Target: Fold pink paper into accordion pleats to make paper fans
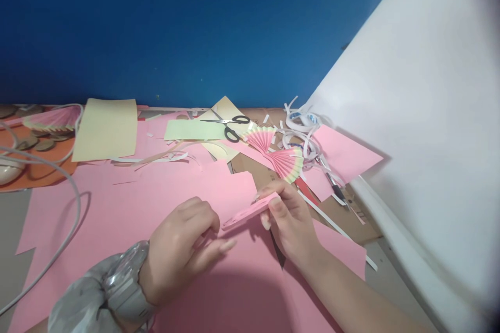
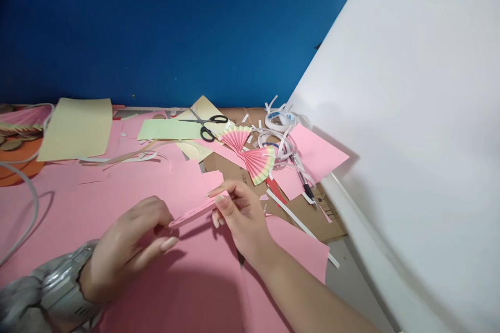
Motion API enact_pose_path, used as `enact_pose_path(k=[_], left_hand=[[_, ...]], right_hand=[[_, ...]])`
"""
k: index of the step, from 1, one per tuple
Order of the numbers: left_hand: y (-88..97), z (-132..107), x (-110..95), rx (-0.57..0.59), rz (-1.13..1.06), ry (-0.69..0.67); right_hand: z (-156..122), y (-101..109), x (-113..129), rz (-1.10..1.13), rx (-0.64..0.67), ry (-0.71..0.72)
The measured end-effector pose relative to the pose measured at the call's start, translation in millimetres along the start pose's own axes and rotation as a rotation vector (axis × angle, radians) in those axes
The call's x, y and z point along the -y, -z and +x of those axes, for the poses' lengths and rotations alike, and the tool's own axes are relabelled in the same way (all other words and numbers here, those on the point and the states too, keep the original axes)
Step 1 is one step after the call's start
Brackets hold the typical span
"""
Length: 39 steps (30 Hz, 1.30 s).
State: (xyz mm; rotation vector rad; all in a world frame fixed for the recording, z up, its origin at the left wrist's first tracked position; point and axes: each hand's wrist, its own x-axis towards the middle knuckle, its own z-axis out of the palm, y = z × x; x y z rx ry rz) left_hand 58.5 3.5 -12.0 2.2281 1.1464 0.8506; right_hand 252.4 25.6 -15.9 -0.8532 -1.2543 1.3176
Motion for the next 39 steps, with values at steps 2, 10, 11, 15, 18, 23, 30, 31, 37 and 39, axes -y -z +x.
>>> enact_pose_path(k=[2, 10, 11, 15, 18, 23, 30, 31, 37, 39], left_hand=[[0.5, 1.2, -1.2, 0.006, -0.004, -0.018], [1.8, 5.1, -4.9, 0.019, -0.071, -0.085], [1.8, 5.0, -4.6, 0.031, -0.076, -0.104], [2.0, 3.8, -4.9, 0.023, -0.169, -0.149], [2.8, 2.5, -9.8, 0.006, -0.299, -0.099], [4.0, -2.1, -17.4, 0.022, -0.44, -0.045], [0.1, -1.9, -11.6, 0.039, -0.307, -0.152], [-0.5, -1.4, -11.3, 0.039, -0.292, -0.166], [-2.0, -4.8, -10.5, 0.085, -0.255, -0.223], [-2.3, -6.2, -9.7, 0.097, -0.272, -0.234]], right_hand=[[-0.7, -1.0, 0.8, -0.002, 0.011, -0.008], [-0.9, 1.2, 0.3, -0.005, 0.063, -0.012], [-1.5, 1.4, 0.7, 0.005, 0.079, -0.014], [-5.2, -2.8, 4.1, 0.115, 0.182, -0.142], [-7.0, -10.4, 4.7, 0.292, 0.337, -0.29], [-7.8, -14.6, -1.5, 0.384, 0.416, -0.381], [-9.1, -9.7, 8.5, 0.067, 0.515, -0.301], [-10.3, -9.8, 10.5, 0.033, 0.491, -0.292], [-16.9, -11.0, 12.0, 0.02, 0.451, -0.246], [-16.6, -12.5, 13.4, -0.01, 0.431, -0.212]])
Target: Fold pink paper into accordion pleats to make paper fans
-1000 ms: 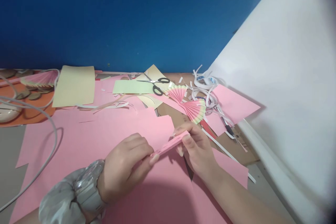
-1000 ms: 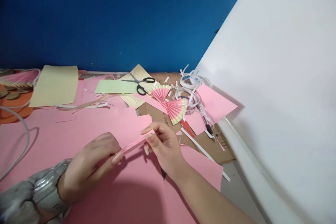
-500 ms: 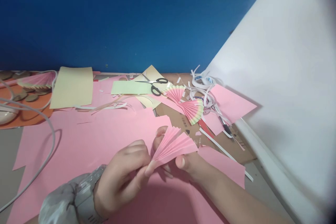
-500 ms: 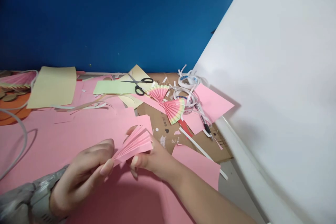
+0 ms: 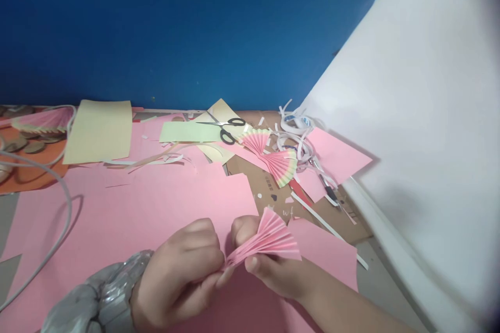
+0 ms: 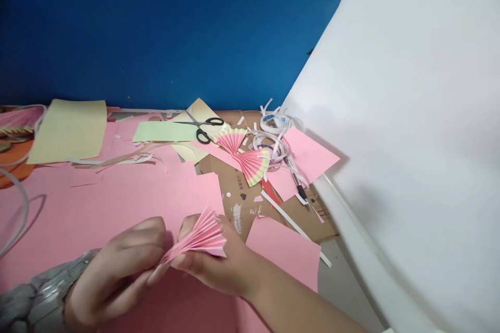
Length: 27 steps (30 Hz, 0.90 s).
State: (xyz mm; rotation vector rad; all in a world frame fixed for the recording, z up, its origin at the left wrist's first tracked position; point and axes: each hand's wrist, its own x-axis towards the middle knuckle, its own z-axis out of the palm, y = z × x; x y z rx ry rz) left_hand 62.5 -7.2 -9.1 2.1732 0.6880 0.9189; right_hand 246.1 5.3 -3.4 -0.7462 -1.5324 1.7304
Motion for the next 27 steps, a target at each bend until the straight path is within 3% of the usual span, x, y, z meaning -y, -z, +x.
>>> enact_pose_path(k=[7, 20, 27], left_hand=[[-0.6, 1.8, 0.6, -0.052, 0.007, 0.082], [-1.2, 0.2, 3.7, -0.049, 0.07, 0.224], [-3.2, -0.7, 2.6, -0.051, 0.097, 0.139]], right_hand=[[3.0, -2.9, 1.4, 0.032, -0.189, 0.037], [4.7, -4.5, -1.9, 0.106, -0.243, -0.004], [5.3, -8.5, -5.0, 0.16, -0.263, -0.071]])
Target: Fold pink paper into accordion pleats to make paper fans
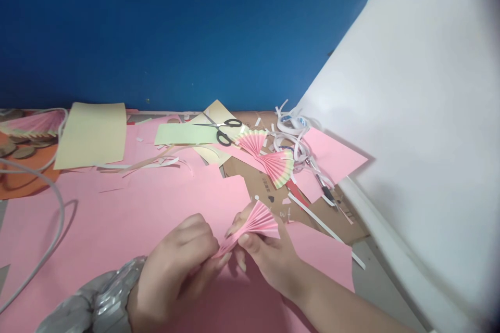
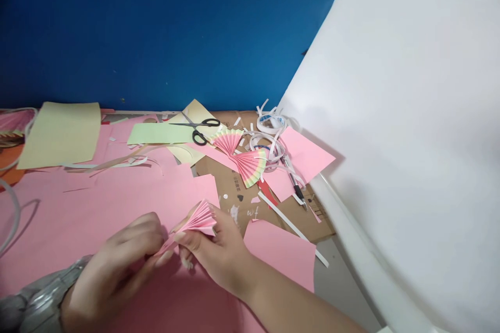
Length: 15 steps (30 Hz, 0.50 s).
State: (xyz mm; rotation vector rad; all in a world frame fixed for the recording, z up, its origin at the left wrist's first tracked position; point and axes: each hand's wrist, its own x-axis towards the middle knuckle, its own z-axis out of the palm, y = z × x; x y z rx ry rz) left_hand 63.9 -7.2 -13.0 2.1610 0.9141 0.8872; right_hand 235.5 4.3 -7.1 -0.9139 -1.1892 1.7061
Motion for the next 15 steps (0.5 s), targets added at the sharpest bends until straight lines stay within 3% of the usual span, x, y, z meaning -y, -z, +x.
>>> enact_pose_path(k=[6, 15], left_hand=[[0.2, -1.6, -1.3, -0.008, -0.008, -0.087], [0.4, -3.0, -1.4, -0.004, -0.013, -0.073]], right_hand=[[0.6, 0.2, -1.3, 0.06, 0.092, -0.099], [0.5, -1.8, -3.1, 0.1, 0.093, -0.06]])
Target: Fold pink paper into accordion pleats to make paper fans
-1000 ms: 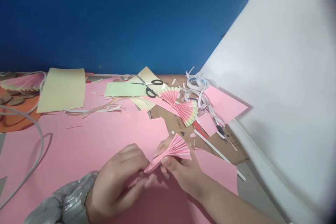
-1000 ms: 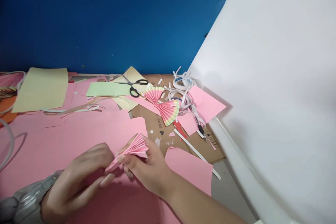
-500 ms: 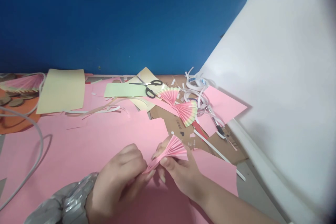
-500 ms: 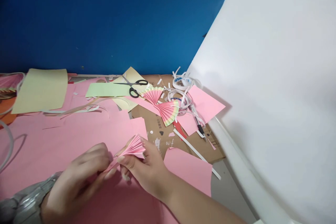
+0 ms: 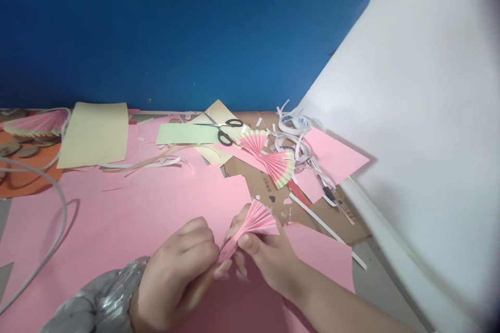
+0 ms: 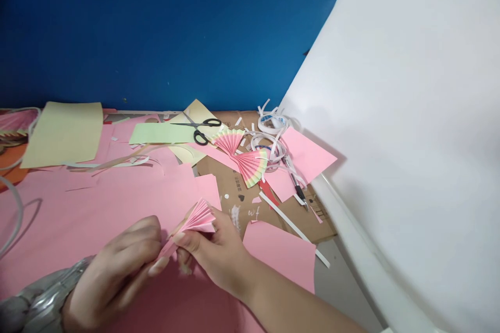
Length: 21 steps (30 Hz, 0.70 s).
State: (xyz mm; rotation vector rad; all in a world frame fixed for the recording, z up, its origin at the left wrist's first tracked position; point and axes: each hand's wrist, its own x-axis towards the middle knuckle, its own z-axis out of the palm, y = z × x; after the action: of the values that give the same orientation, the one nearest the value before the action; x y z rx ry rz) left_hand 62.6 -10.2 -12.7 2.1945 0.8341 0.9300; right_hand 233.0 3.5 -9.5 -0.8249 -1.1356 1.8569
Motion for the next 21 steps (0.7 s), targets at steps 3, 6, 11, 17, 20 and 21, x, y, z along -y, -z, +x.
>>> enact_pose_path(k=[3, 6, 11, 17, 20, 21], left_hand=[[-0.8, -1.3, -0.2, 0.001, -0.002, 0.019], [-1.5, -1.6, 0.6, 0.009, -0.007, 0.027], [-1.6, 0.8, 0.8, -0.006, 0.019, 0.02], [-1.7, 3.2, 0.2, -0.045, 0.03, 0.028], [-1.5, 4.4, 0.3, -0.038, -0.029, 0.048], [-1.3, 4.8, 0.3, -0.033, -0.055, 0.053]], right_hand=[[0.1, -0.4, 0.6, -0.023, -0.01, 0.019], [-0.1, -1.0, 2.3, -0.047, 0.004, 0.039], [0.3, -1.5, 3.3, -0.071, 0.029, 0.082], [0.5, -0.4, 1.7, -0.102, -0.052, 0.069], [-0.3, 0.2, 3.6, -0.156, -0.057, 0.07], [-0.5, 0.6, 4.9, -0.166, -0.044, 0.075]])
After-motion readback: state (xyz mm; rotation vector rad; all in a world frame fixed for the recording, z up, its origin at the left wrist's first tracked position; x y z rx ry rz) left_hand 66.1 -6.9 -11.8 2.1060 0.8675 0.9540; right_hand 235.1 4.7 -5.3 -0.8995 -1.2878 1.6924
